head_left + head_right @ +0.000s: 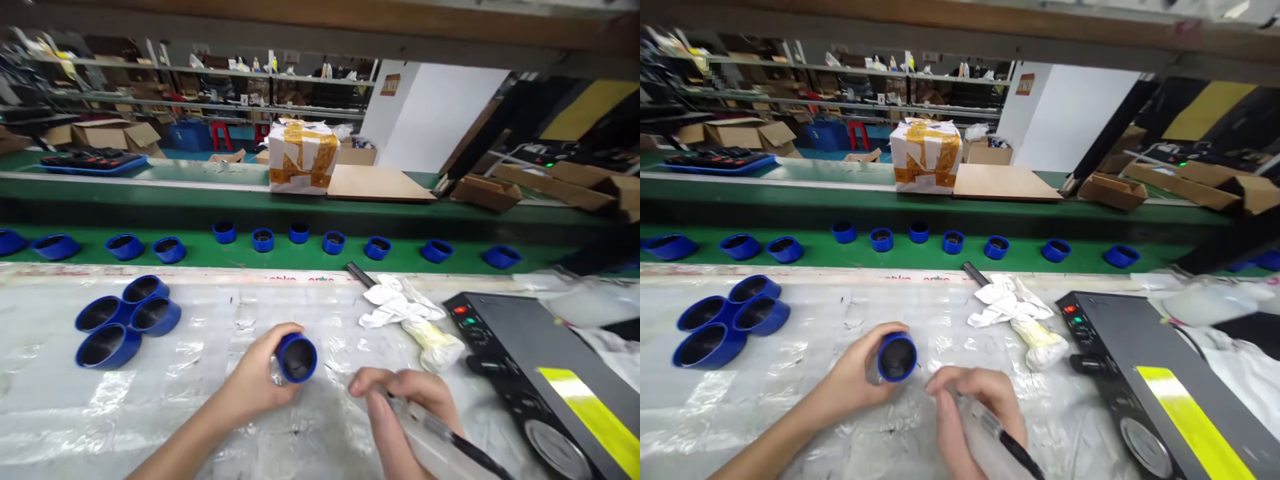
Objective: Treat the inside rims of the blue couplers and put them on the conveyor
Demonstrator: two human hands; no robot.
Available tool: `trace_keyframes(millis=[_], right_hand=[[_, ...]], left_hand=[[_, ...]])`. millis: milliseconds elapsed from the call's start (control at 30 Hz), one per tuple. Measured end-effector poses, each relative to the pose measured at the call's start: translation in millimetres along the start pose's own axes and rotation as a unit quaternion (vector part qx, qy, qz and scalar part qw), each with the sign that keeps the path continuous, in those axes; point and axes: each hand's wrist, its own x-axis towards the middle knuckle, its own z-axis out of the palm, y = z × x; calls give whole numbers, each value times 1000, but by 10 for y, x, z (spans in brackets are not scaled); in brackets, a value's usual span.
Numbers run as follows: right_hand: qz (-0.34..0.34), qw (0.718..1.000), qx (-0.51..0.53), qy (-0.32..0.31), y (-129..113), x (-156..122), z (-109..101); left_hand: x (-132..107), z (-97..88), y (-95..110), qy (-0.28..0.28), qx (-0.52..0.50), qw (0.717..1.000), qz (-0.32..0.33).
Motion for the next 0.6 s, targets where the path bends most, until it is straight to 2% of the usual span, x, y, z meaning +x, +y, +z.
trace_keyframes(millis=[100, 200, 367, 600], right_hand=[[-12, 999, 11, -32, 55, 41, 37], [-29, 998, 22, -51, 99, 85, 99], [-29, 994, 10, -105, 140, 143, 148], [-53, 994, -7, -91, 197, 142, 154]], left_hand=[[31, -49, -79, -11, -14, 1000, 13], [50, -78, -72, -24, -19, 999, 38], [39, -72, -53, -23, -21, 999, 41], [51, -73, -44, -26, -21, 999, 29]])
